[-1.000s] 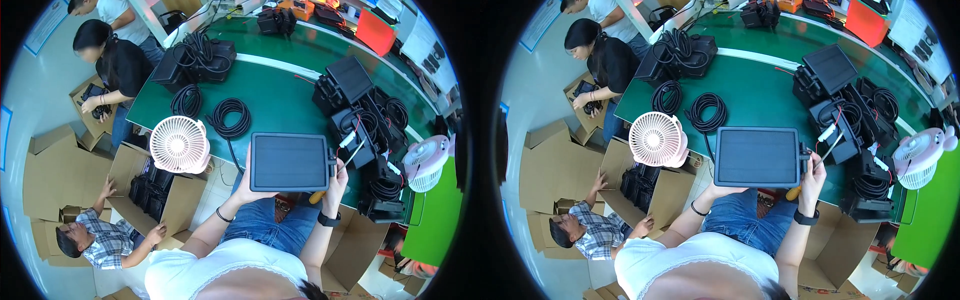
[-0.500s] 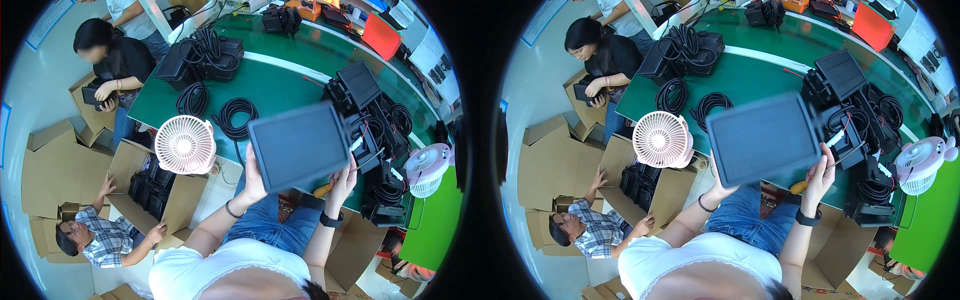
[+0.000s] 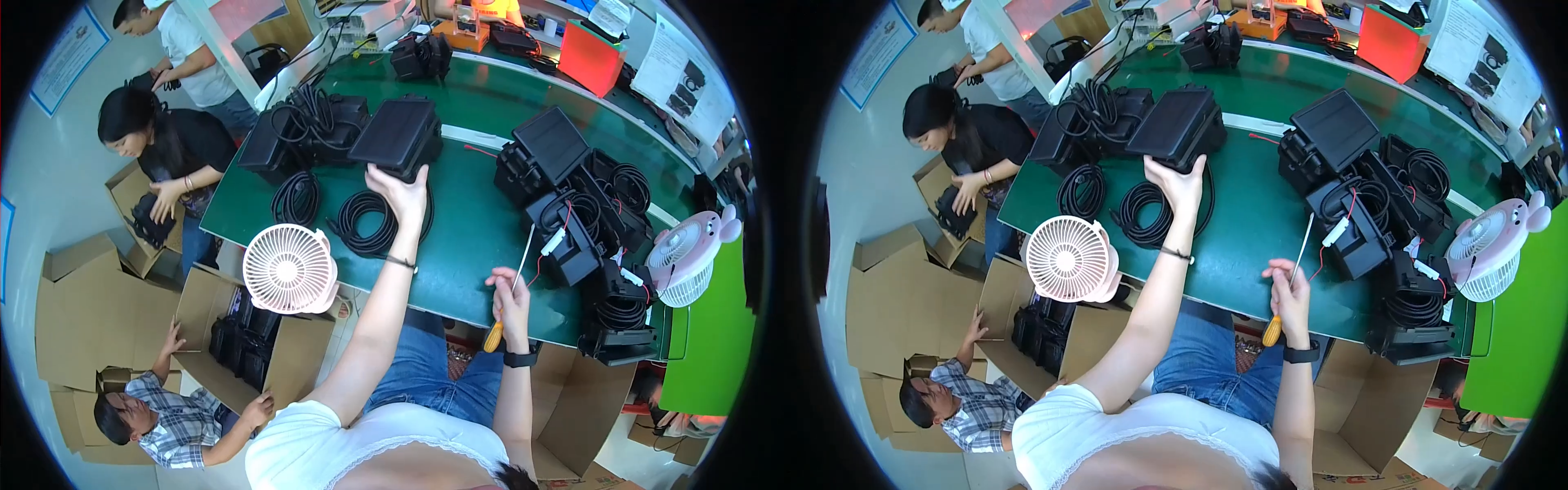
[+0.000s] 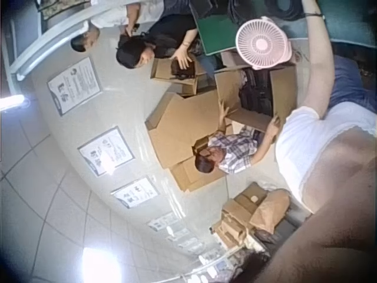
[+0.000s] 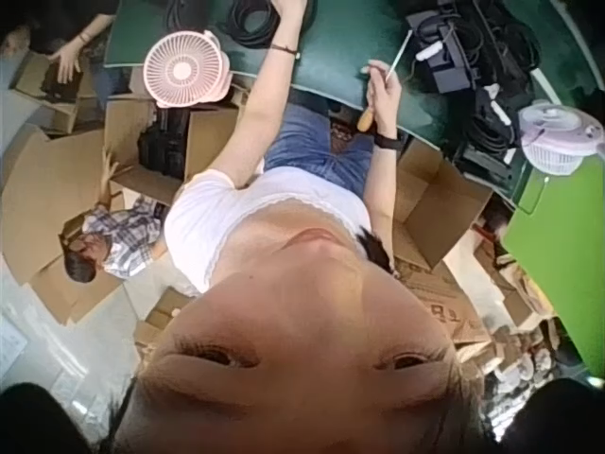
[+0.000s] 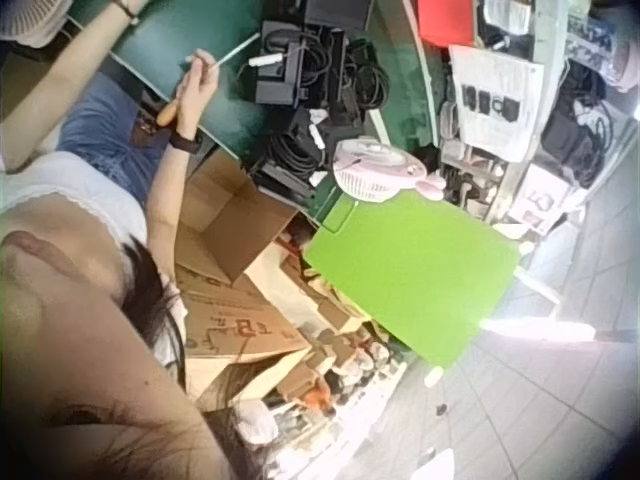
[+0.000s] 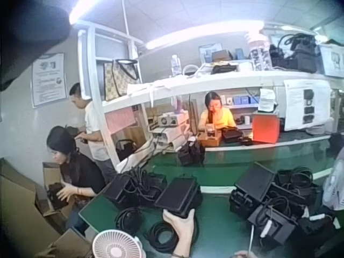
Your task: Assembling solar product components by placing cables into enclosures, securing them, and packing the units into boxes.
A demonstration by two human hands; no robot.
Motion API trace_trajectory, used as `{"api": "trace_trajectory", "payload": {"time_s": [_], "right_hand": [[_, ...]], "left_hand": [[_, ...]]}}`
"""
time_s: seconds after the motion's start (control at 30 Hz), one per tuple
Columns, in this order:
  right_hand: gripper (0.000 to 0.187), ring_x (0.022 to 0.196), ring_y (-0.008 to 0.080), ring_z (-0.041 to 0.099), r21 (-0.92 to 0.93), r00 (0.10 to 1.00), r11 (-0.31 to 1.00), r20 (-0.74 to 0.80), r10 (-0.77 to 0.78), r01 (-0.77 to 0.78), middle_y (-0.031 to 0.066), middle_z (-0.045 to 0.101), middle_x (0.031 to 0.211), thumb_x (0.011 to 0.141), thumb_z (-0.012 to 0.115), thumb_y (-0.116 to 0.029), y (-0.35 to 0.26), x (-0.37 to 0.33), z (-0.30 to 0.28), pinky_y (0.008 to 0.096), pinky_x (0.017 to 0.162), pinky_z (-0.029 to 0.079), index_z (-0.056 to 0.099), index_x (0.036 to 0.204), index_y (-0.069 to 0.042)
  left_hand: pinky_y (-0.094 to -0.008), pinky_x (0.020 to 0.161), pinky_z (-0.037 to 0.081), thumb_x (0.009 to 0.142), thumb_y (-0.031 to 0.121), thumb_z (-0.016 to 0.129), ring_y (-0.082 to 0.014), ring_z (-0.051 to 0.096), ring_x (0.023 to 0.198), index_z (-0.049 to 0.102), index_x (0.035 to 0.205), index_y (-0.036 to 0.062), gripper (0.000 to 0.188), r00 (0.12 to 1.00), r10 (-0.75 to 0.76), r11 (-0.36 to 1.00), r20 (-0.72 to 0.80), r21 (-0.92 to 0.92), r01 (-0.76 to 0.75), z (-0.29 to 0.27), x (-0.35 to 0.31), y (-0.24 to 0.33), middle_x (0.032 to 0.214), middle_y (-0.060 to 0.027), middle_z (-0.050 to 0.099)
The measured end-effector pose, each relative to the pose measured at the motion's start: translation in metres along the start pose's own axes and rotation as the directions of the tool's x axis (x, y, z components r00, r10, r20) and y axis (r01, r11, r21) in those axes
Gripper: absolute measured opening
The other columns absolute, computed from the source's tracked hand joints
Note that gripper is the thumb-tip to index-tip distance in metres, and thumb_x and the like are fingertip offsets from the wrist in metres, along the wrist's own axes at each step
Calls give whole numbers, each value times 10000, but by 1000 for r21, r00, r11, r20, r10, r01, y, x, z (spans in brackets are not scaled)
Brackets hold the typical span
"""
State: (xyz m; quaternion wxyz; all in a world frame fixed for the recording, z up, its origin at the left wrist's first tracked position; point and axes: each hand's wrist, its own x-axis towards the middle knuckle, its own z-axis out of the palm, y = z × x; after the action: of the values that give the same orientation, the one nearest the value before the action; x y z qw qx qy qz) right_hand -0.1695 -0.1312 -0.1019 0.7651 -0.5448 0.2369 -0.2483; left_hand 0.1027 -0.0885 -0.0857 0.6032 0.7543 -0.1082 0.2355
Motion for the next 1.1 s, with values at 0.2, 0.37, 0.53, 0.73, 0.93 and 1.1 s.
{"api": "trace_trajectory", "payload": {"time_s": [0.2, 0.37, 0.53, 0.73, 0.93, 1.1], "right_hand": [[160, 476, 1, 378, 1, 1000, 1000, 13, -13, 13, 46, 620, 888, 999, 505, -102, 1, -1, -5, 152, 359, 300, 550, 1128, -20], [152, 477, 0, 383, -6, 999, 1000, 37, -4, 4, 46, 618, 879, 996, 512, -102, 1, 1, -4, 154, 360, 302, 555, 1119, -24], [151, 478, 0, 384, 16, 999, 1000, 45, -11, 11, 45, 624, 878, 990, 515, -91, 1, 1, -2, 157, 367, 307, 565, 1115, -23], [147, 480, 0, 383, 25, 1000, 1000, 23, -3, 3, 43, 625, 873, 989, 512, -88, 2, 0, -5, 158, 368, 307, 569, 1109, -26], [134, 483, 0, 383, 0, 999, 1000, 33, 9, -9, 39, 619, 859, 992, 514, -97, -2, -2, -3, 158, 367, 299, 568, 1095, -31], [166, 467, 0, 385, 9, 999, 1000, 31, -9, 9, 56, 644, 879, 989, 535, -115, 3, 1, -7, 164, 372, 318, 575, 1117, -17]], "left_hand": [[-419, 1110, 372, 799, -38, 693, -373, 380, 1343, 381, 1412, 45, 693, 963, 137, 984, 234, -148, -104, -83, -17, 41, 1499, -214, 191], [-501, 1039, 354, 808, 236, 751, -349, 483, 1192, 473, 1334, 27, 630, 867, 328, 700, 374, 520, -489, -135, -23, 28, 1309, -176, 493], [-531, 926, 386, 939, 229, 591, -341, 518, 1051, 565, 1135, -17, 316, 882, 196, 764, 429, 497, -412, -137, -43, -18, 1080, -168, 551], [-575, 1051, 383, 1018, 212, 461, -317, 482, 942, 451, 1112, -17, 248, 809, 567, 824, -153, 96, -559, -129, -57, 2, 1011, -164, 421], [-643, 1082, 331, 1015, 257, 474, -252, 454, 911, 410, 1132, 17, 274, 544, 679, 608, -493, -38, -793, -82, 23, 67, 1001, -119, 388], [-447, 894, 412, 912, 146, 638, -343, 487, 980, 580, 1164, 17, 289, 749, 660, 724, 54, 223, -653, -46, 85, 80, 997, -172, 513]]}}
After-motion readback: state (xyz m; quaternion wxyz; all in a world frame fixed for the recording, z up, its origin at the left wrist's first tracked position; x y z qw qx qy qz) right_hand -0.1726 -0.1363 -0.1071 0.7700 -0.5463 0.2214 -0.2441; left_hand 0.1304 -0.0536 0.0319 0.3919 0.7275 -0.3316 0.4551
